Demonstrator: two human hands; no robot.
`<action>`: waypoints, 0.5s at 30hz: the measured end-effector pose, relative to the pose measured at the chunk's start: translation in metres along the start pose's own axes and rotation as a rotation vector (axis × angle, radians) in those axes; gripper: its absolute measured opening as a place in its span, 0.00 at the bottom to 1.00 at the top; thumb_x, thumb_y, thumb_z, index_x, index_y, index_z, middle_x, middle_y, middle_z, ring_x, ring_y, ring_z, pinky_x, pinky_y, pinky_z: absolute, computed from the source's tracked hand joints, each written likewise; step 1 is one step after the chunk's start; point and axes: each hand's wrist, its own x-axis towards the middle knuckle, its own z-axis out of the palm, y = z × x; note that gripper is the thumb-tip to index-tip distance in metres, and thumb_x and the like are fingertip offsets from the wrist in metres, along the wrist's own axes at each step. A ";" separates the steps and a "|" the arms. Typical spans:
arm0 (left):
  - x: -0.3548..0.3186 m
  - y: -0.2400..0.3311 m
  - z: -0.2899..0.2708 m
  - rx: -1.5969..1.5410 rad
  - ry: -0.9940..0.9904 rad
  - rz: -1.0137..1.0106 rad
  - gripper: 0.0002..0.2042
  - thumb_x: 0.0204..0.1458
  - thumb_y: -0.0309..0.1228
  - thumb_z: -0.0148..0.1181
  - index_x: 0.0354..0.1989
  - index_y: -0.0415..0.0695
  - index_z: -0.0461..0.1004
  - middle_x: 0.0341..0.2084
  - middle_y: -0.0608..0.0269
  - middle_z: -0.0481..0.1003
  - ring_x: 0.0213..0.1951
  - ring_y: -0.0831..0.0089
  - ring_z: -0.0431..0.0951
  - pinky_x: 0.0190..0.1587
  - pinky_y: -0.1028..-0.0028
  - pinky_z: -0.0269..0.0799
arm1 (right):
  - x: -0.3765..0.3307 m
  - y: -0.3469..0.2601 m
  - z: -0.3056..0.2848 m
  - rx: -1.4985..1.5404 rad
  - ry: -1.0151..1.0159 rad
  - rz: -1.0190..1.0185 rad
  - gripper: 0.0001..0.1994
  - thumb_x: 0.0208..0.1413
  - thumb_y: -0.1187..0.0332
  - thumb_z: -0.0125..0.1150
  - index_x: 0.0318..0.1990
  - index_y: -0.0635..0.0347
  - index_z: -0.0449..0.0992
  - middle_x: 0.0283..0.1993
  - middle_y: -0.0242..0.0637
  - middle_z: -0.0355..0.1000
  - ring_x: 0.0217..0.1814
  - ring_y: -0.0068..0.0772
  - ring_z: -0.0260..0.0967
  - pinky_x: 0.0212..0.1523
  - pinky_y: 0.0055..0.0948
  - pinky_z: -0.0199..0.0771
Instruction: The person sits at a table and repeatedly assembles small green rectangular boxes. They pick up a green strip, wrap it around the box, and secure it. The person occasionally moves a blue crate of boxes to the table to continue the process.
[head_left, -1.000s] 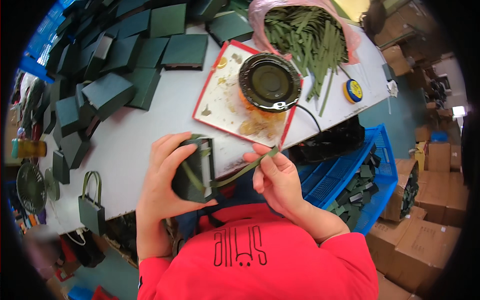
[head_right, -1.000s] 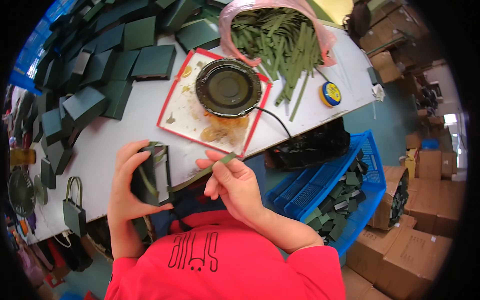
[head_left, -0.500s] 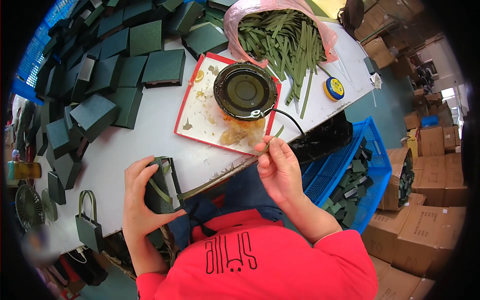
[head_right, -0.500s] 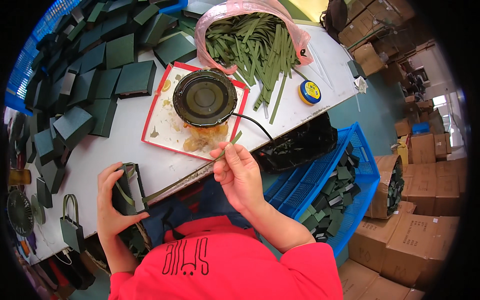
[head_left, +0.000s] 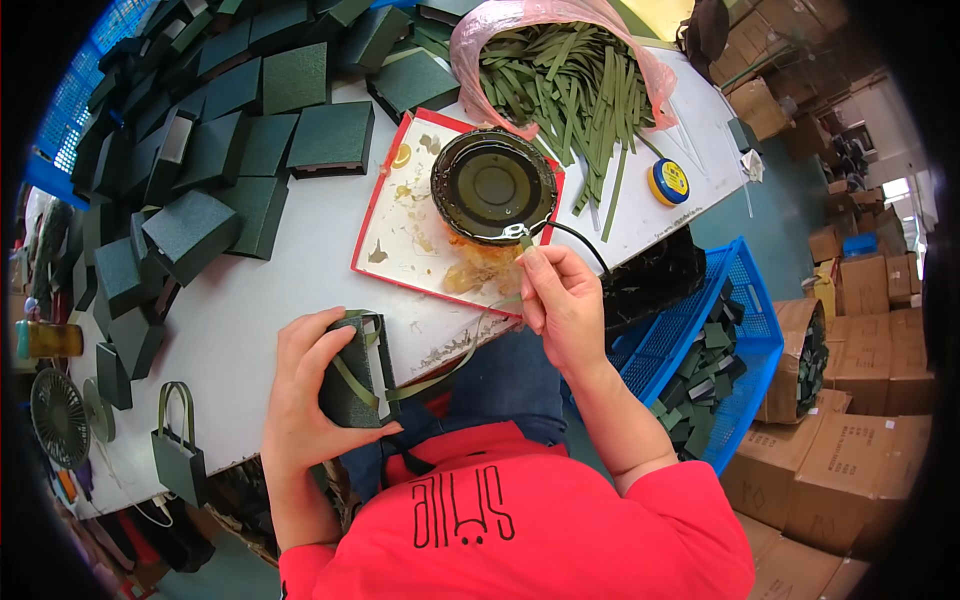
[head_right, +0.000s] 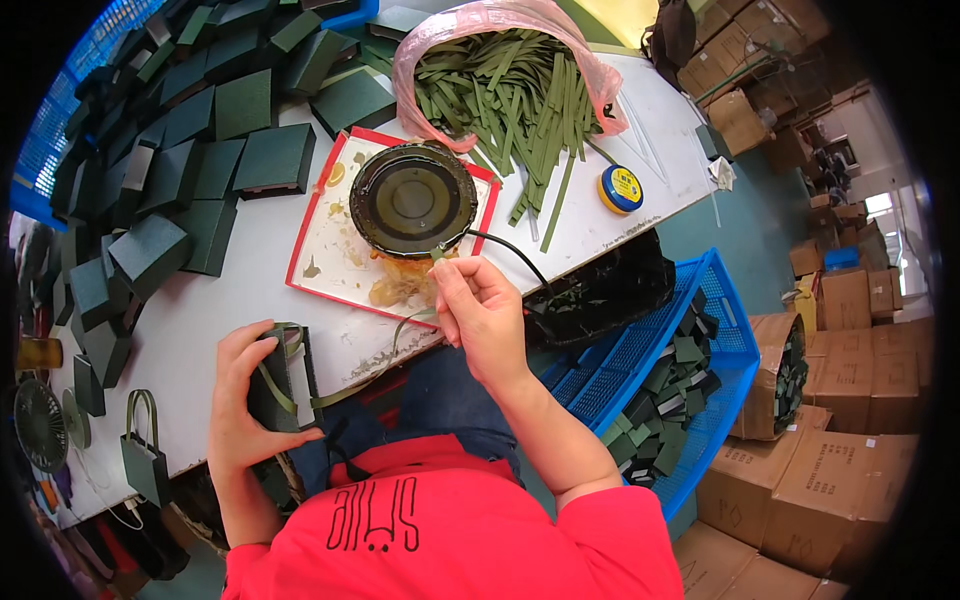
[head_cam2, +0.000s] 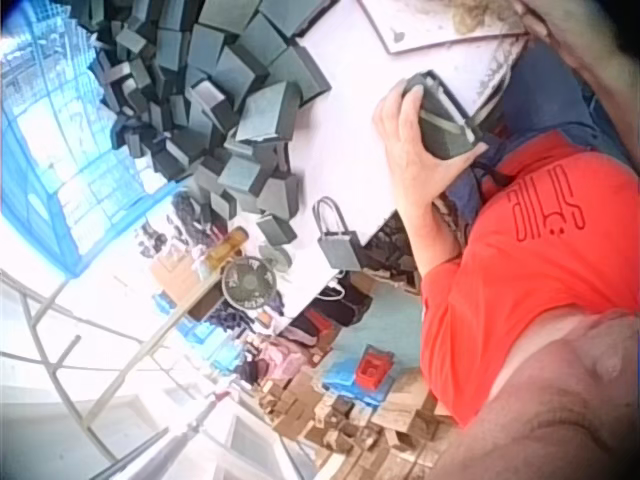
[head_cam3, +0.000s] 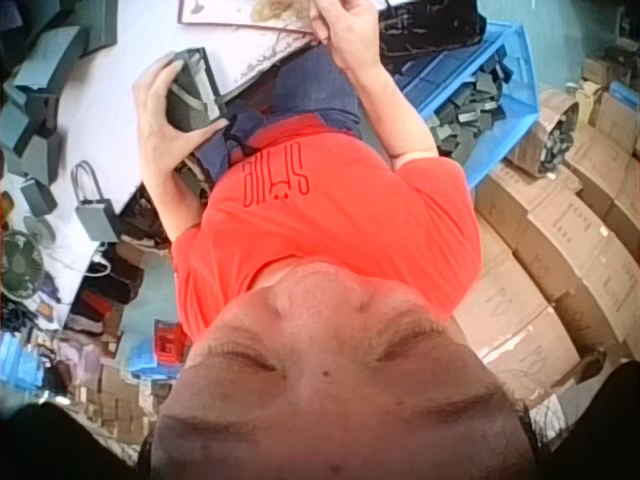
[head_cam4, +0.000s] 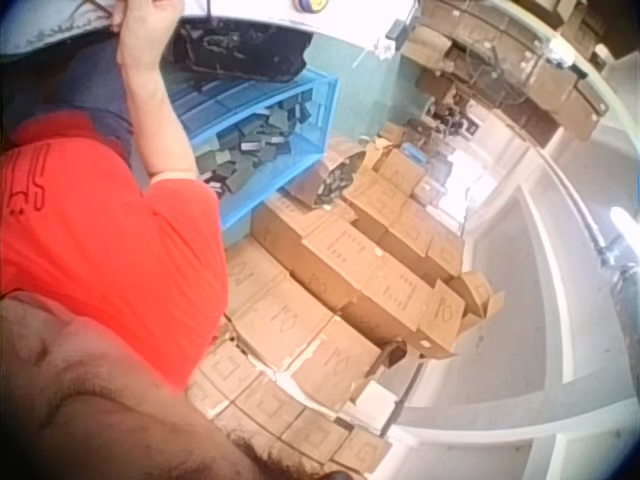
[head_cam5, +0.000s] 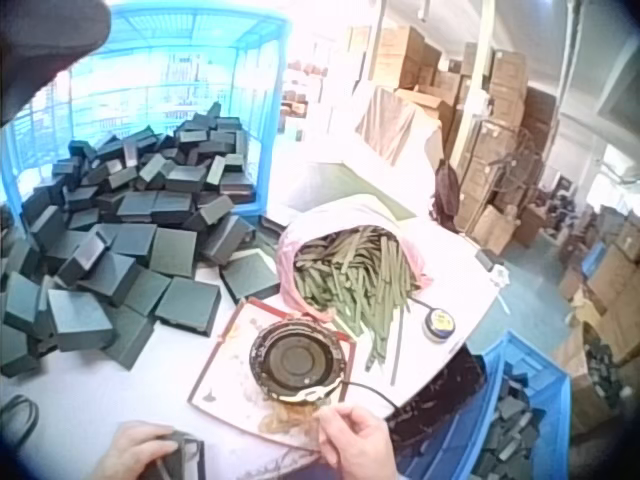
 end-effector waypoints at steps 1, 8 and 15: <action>0.002 0.002 0.001 -0.018 0.010 0.003 0.47 0.20 0.38 0.85 0.58 0.43 0.69 0.59 0.48 0.69 0.59 0.45 0.68 0.59 0.53 0.68 | 0.002 0.000 0.001 -0.008 0.000 0.010 0.09 0.68 0.66 0.58 0.42 0.64 0.75 0.25 0.28 0.69 0.16 0.13 0.56 0.16 0.17 0.53; 0.004 0.004 0.003 -0.002 -0.008 0.016 0.47 0.20 0.38 0.85 0.57 0.43 0.70 0.59 0.48 0.69 0.59 0.45 0.68 0.59 0.52 0.68 | 0.009 0.001 0.004 -0.007 0.067 0.061 0.10 0.67 0.65 0.61 0.37 0.62 0.74 0.23 0.28 0.69 0.14 0.13 0.54 0.14 0.18 0.50; 0.003 0.004 0.004 0.012 -0.025 0.025 0.49 0.21 0.40 0.85 0.59 0.43 0.69 0.60 0.48 0.68 0.60 0.45 0.67 0.60 0.52 0.67 | 0.013 -0.006 0.001 0.001 0.060 0.154 0.10 0.66 0.65 0.61 0.35 0.61 0.73 0.23 0.29 0.69 0.13 0.13 0.53 0.13 0.18 0.49</action>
